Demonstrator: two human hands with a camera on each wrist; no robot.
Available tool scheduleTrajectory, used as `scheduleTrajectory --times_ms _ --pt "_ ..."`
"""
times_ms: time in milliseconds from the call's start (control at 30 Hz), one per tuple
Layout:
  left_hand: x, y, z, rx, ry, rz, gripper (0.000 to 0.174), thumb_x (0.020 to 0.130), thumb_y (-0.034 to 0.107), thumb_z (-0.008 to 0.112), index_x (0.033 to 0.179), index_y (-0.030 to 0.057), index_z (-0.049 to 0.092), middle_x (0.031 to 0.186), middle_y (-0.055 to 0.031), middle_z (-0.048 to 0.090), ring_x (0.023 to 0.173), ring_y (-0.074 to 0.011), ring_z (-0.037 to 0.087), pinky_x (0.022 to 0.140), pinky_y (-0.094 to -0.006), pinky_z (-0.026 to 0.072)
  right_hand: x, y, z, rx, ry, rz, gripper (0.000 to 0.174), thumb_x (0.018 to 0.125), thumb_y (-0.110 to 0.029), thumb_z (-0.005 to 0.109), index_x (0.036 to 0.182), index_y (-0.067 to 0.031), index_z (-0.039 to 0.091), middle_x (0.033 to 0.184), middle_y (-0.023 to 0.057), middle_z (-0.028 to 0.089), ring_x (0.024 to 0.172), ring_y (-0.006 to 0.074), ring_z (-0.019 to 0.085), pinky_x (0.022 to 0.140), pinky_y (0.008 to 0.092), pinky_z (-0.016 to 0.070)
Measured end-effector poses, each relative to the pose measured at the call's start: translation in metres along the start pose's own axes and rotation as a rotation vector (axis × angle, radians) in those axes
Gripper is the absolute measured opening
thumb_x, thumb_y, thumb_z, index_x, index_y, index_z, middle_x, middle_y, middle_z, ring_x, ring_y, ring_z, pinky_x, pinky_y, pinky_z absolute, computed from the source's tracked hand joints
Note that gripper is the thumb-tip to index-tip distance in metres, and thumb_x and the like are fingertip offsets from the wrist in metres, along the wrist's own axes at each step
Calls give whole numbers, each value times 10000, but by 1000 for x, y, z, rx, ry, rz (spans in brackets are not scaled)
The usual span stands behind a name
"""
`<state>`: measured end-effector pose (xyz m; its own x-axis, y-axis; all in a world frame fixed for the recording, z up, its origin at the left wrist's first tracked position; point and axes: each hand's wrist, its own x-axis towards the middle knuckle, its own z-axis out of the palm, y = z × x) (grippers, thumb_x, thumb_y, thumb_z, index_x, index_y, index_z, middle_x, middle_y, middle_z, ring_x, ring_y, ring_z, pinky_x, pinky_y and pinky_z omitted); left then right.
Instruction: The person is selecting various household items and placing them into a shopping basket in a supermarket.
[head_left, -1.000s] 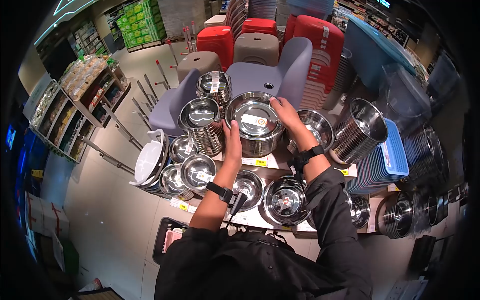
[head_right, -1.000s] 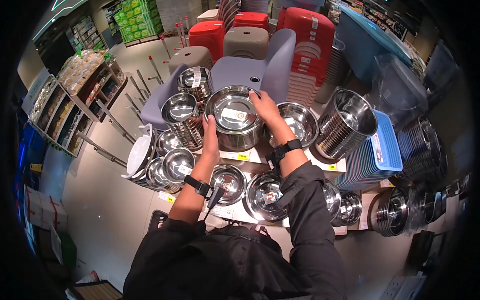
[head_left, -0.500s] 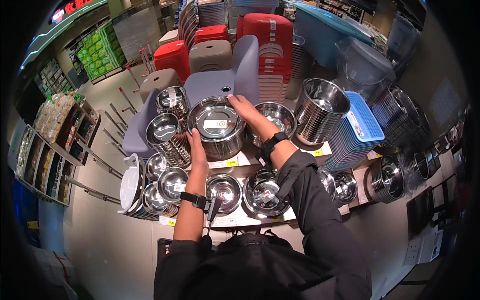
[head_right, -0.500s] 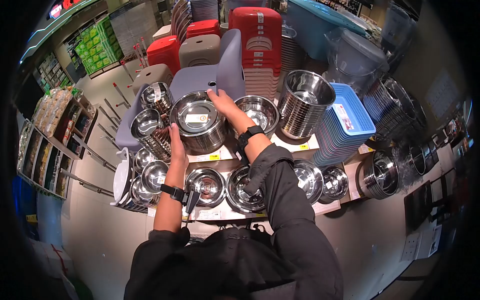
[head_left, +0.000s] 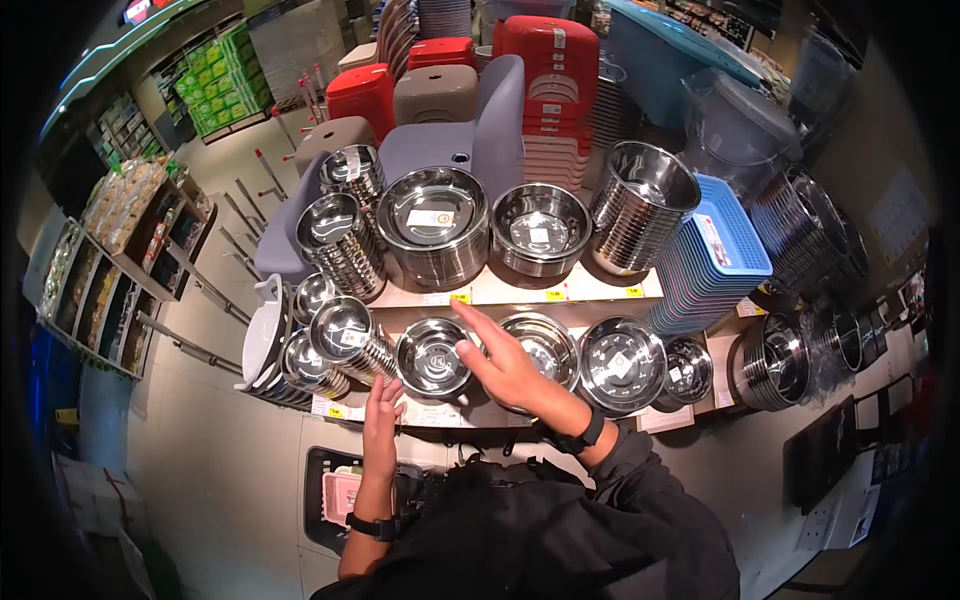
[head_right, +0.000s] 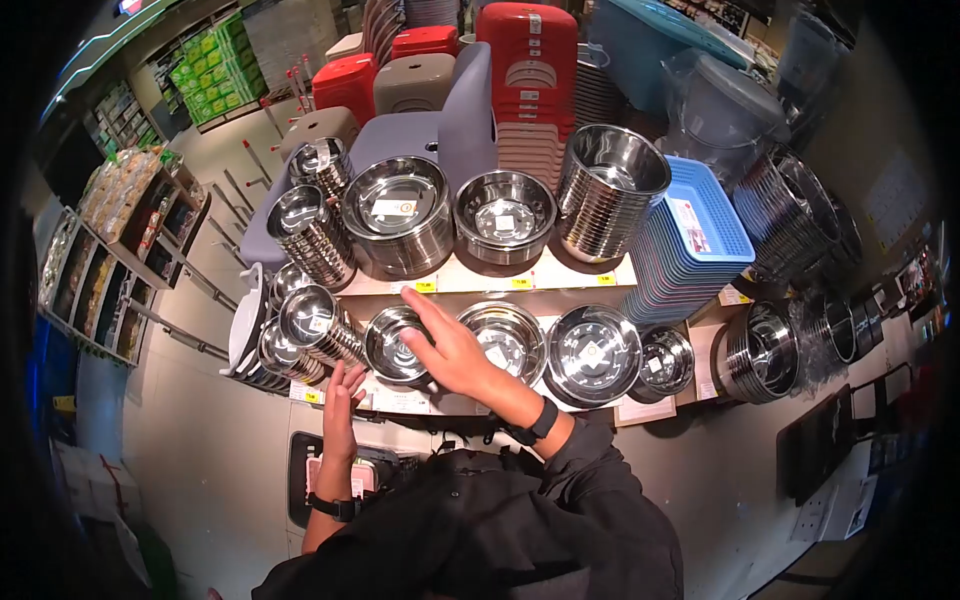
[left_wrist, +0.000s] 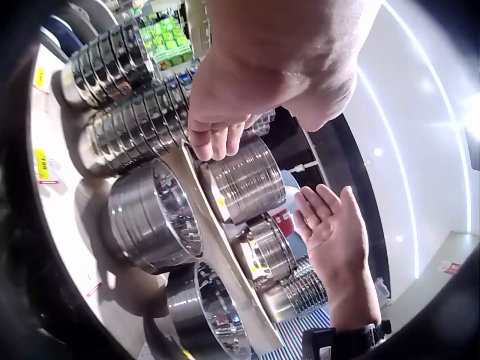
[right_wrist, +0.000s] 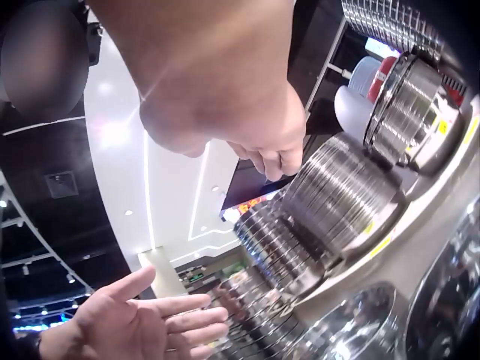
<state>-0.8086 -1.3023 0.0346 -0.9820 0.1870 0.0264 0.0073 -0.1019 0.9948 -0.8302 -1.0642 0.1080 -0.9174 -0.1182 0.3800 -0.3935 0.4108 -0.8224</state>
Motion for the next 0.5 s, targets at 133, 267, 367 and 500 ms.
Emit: scheduleTrajectory --times_ms 133,267,367,500 --pt "-65 -13 1 57 179 -71 676 1011 454 391 1491 6 230 1408 -195 447 1292 -290 446 1064 -391 331 -42 -5 24 29 -219 -86 568 978 -311 505 1432 -4 356 1438 208 426 1329 340 422 1092 383 344" --pt "-142 -46 -5 117 337 -242 639 999 269 504 1476 -41 214 1408 -220 424 1292 -247 419 1072 -340 326 -94 3 55 38 -446 -109 567 959 -336 524 1395 -1 387 1403 213 454 1293 360 449 1056 413 388" --pt "-201 -83 -17 338 450 -335 705 921 312 621 1437 -51 306 1380 -228 464 1286 -294 450 1053 -378 361 -128 17 88 -16 -695 -72 611 937 -359 531 1395 12 371 1424 216 427 1315 359 418 1075 413 367" --pt "-261 -96 -25 902 367 -425 713 845 384 670 1372 -28 422 1317 -266 505 1233 -402 481 1041 -458 374 -166 37 135 -114 -938 -193 687 862 -291 638 1419 -13 347 1447 246 382 1359 378 357 1125 411 313"
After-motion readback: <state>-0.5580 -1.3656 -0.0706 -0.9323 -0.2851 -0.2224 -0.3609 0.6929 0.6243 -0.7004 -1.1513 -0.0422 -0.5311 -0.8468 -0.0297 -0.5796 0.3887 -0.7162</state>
